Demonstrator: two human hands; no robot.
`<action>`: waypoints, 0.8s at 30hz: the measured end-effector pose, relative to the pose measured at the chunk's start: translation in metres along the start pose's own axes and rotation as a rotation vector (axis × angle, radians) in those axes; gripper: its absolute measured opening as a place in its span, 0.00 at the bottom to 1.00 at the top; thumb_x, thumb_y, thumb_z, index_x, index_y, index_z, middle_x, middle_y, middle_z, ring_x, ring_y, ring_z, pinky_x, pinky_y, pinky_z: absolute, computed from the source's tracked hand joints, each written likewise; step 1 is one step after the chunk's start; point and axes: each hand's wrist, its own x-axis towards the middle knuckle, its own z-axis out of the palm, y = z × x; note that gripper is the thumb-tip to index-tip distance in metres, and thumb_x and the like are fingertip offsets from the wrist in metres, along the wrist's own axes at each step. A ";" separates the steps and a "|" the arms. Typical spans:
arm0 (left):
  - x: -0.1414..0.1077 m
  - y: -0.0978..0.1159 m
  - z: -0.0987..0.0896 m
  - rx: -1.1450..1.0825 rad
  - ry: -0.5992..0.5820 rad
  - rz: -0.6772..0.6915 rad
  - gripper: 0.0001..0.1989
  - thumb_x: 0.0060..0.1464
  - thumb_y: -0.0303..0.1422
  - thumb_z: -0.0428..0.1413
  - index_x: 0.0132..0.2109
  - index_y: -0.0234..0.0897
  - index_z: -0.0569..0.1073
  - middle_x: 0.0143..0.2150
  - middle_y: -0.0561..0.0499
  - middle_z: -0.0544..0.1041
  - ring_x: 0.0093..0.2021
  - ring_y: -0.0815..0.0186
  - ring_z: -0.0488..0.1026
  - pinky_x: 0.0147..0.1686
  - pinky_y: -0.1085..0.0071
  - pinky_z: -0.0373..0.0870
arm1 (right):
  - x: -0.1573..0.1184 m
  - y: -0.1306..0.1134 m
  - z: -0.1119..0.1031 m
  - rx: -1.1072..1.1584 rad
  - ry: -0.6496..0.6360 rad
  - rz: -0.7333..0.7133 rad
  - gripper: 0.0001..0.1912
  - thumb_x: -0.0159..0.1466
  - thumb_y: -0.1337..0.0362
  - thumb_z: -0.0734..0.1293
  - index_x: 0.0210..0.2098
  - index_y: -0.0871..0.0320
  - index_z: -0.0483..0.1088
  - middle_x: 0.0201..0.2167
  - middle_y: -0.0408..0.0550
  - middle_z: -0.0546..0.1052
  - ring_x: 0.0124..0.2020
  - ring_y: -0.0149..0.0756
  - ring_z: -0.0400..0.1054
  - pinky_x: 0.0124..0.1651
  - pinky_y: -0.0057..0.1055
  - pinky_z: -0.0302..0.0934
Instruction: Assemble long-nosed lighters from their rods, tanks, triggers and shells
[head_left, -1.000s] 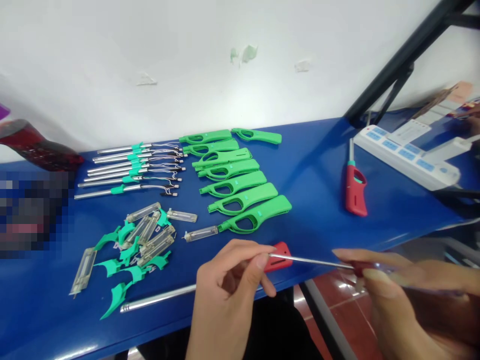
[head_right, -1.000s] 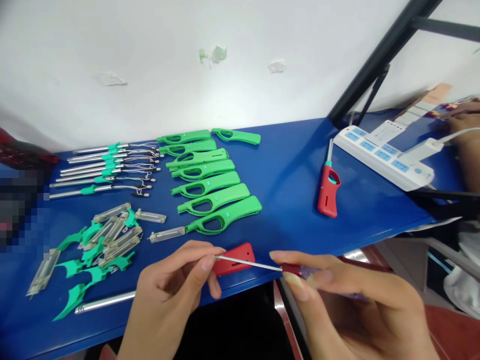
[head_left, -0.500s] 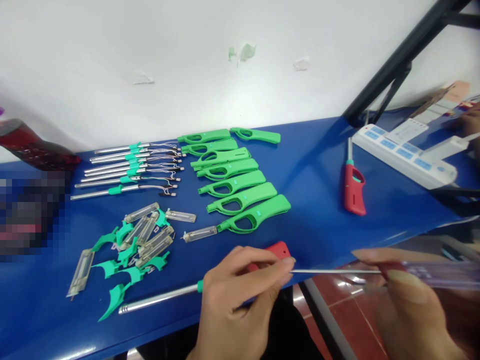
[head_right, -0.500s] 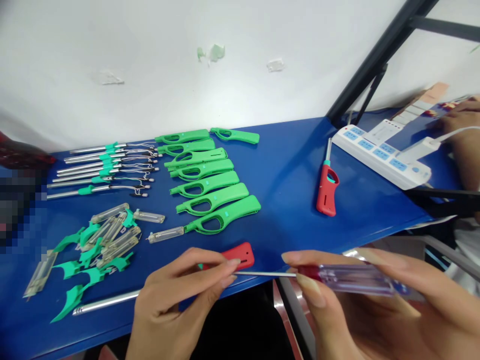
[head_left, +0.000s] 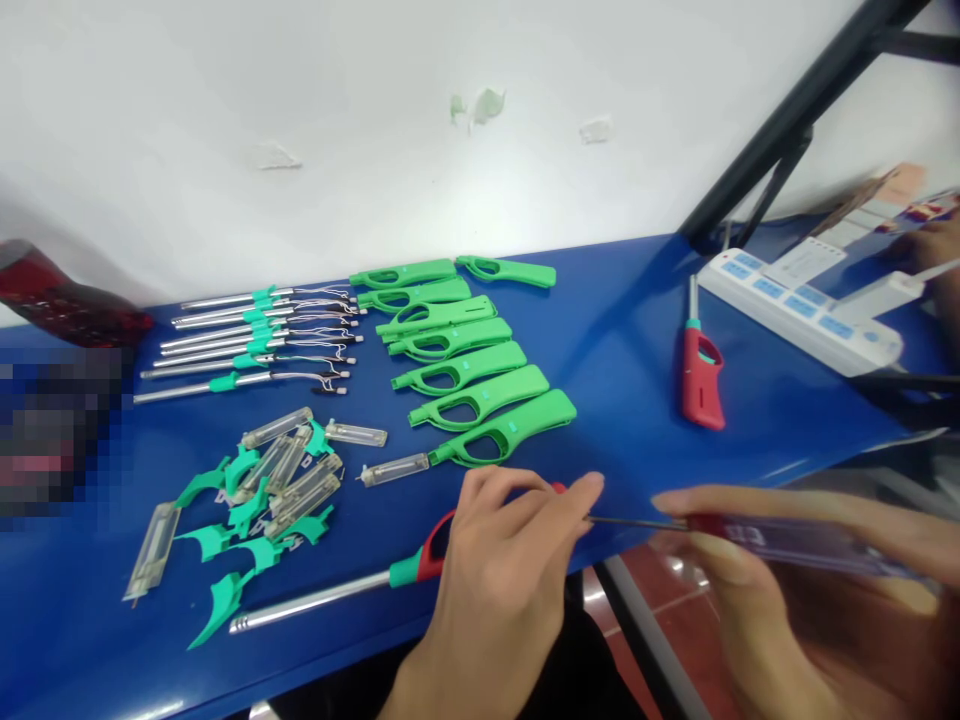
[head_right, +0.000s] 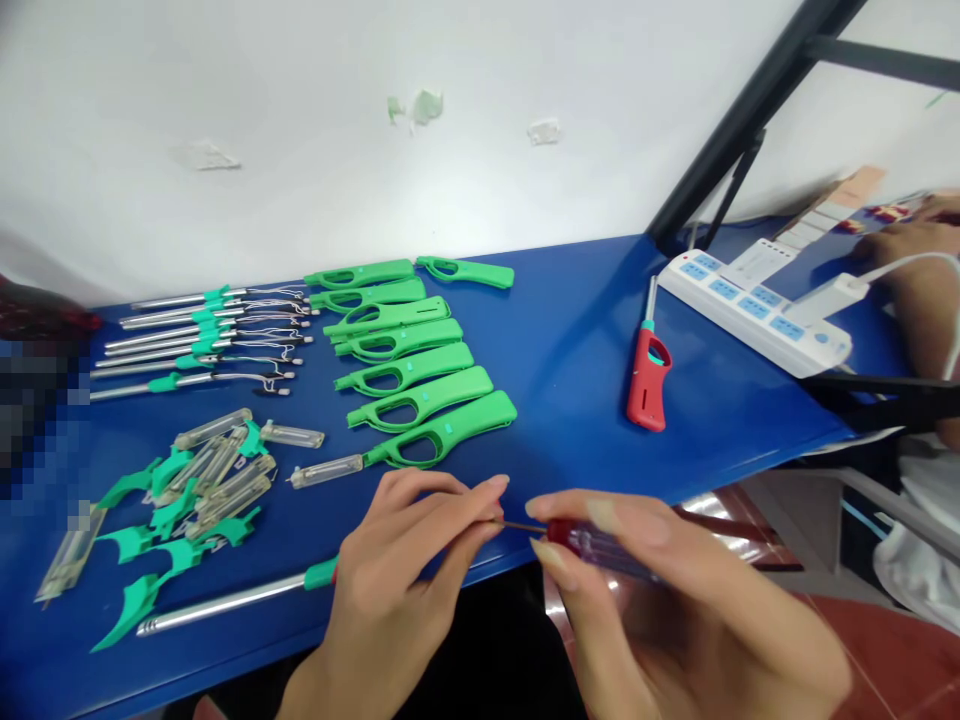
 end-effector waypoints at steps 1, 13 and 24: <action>0.000 -0.002 0.002 0.015 -0.005 0.015 0.22 0.63 0.15 0.60 0.60 0.37 0.77 0.39 0.53 0.85 0.42 0.62 0.74 0.47 0.61 0.69 | 0.001 -0.002 0.004 -0.010 0.026 -0.015 0.10 0.65 0.69 0.75 0.45 0.51 0.79 0.33 0.45 0.83 0.29 0.44 0.81 0.30 0.41 0.79; -0.005 -0.015 0.008 0.068 -0.133 0.008 0.14 0.68 0.19 0.55 0.57 0.32 0.77 0.43 0.48 0.83 0.44 0.62 0.76 0.46 0.60 0.68 | 0.004 0.007 0.012 0.112 -0.210 -0.104 0.23 0.63 0.80 0.73 0.51 0.51 0.78 0.42 0.37 0.85 0.38 0.28 0.80 0.37 0.26 0.76; -0.008 -0.017 0.008 0.094 -0.129 0.029 0.17 0.67 0.17 0.55 0.58 0.34 0.76 0.44 0.48 0.82 0.44 0.60 0.75 0.45 0.60 0.71 | 0.005 0.009 0.014 0.125 -0.221 -0.088 0.24 0.64 0.81 0.71 0.53 0.51 0.78 0.43 0.36 0.85 0.39 0.27 0.80 0.42 0.25 0.76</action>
